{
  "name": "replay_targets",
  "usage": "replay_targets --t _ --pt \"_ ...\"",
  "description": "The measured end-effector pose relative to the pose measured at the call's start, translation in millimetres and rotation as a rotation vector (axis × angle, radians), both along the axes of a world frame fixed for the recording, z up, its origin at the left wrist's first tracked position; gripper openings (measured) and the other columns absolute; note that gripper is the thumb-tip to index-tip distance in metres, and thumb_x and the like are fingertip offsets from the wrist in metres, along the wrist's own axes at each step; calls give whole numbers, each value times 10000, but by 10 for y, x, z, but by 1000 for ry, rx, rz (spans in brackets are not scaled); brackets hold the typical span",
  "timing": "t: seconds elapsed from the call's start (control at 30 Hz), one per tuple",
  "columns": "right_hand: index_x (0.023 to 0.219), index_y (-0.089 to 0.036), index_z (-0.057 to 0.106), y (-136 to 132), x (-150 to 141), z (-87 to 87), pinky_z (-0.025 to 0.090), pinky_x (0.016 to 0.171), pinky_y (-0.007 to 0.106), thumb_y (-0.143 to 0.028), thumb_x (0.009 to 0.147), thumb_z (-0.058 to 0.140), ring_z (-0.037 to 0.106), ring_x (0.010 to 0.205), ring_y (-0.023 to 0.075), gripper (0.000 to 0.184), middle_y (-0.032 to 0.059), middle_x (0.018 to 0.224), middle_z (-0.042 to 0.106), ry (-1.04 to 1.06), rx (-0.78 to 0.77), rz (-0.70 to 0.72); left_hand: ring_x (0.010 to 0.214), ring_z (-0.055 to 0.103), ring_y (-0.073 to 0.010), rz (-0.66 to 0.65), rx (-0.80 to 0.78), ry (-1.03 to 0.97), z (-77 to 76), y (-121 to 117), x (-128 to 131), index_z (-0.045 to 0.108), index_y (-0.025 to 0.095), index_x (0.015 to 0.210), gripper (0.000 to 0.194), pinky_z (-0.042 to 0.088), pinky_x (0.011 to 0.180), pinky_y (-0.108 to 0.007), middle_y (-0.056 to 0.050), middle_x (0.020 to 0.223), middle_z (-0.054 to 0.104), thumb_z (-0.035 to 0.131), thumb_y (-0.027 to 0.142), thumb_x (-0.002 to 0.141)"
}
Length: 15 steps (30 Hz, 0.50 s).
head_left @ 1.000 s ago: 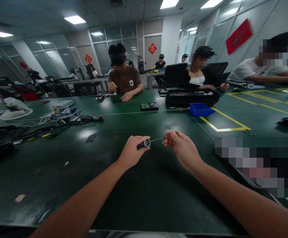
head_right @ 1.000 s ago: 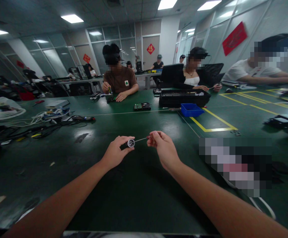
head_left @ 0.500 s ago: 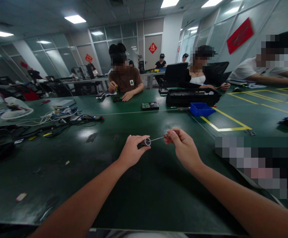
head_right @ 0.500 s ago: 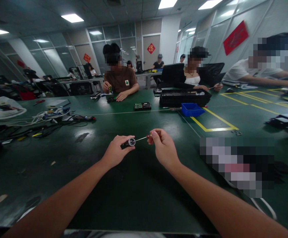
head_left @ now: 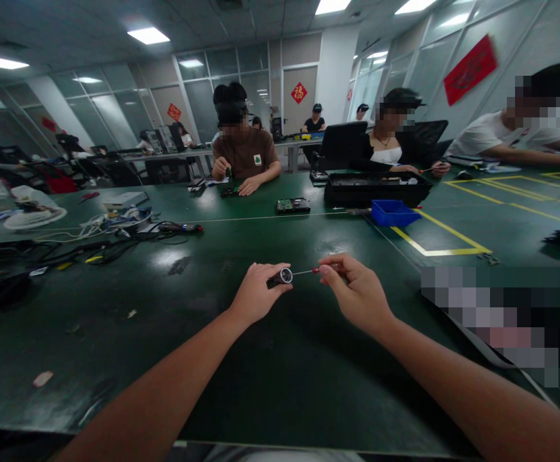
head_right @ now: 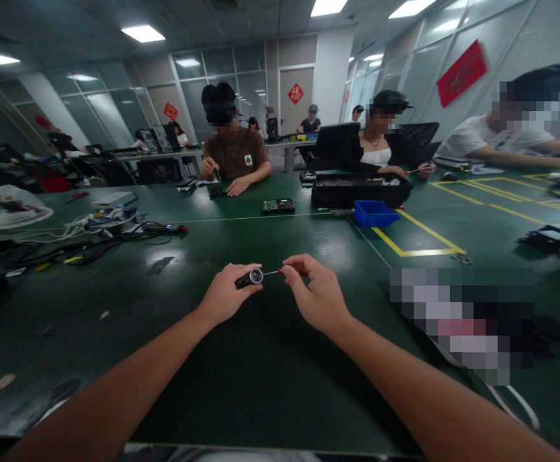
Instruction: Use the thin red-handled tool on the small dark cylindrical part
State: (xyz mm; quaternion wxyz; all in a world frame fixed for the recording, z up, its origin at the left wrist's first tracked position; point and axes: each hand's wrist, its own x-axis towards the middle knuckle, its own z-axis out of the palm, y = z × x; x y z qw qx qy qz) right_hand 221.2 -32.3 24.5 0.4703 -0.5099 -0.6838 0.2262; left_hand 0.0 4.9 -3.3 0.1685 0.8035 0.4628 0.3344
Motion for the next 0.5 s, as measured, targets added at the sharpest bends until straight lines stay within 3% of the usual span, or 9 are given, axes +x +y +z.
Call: replay_targets --t 0.13,0.3,0.5 --pt "994 -227 651 7 1 -8 502 716 333 -326 974 471 687 812 197 206 23 857 715 3 -34 47 1054 605 -259 2 -8 9 21 -5 2 660 294 1235 392 368 1062 -504 -32 1139 713 723 313 849" --pt "925 -230 667 29 -5 14 430 562 317 -483 997 402 614 615 191 372 10 695 656 -100 -89 -38 1046 609 -258 -7 -10 20 27 -15 7 662 296 1238 400 375 1055 -498 -32 1132 713 729 302 844" --pt "1111 -231 575 29 -10 -9 463 634 316 -382 979 455 625 730 196 234 24 827 657 -52 -55 23 1045 607 -251 1 -16 27 41 -8 -1 663 290 1235 389 379 1049 -484 -26 1145 712 721 301 851"
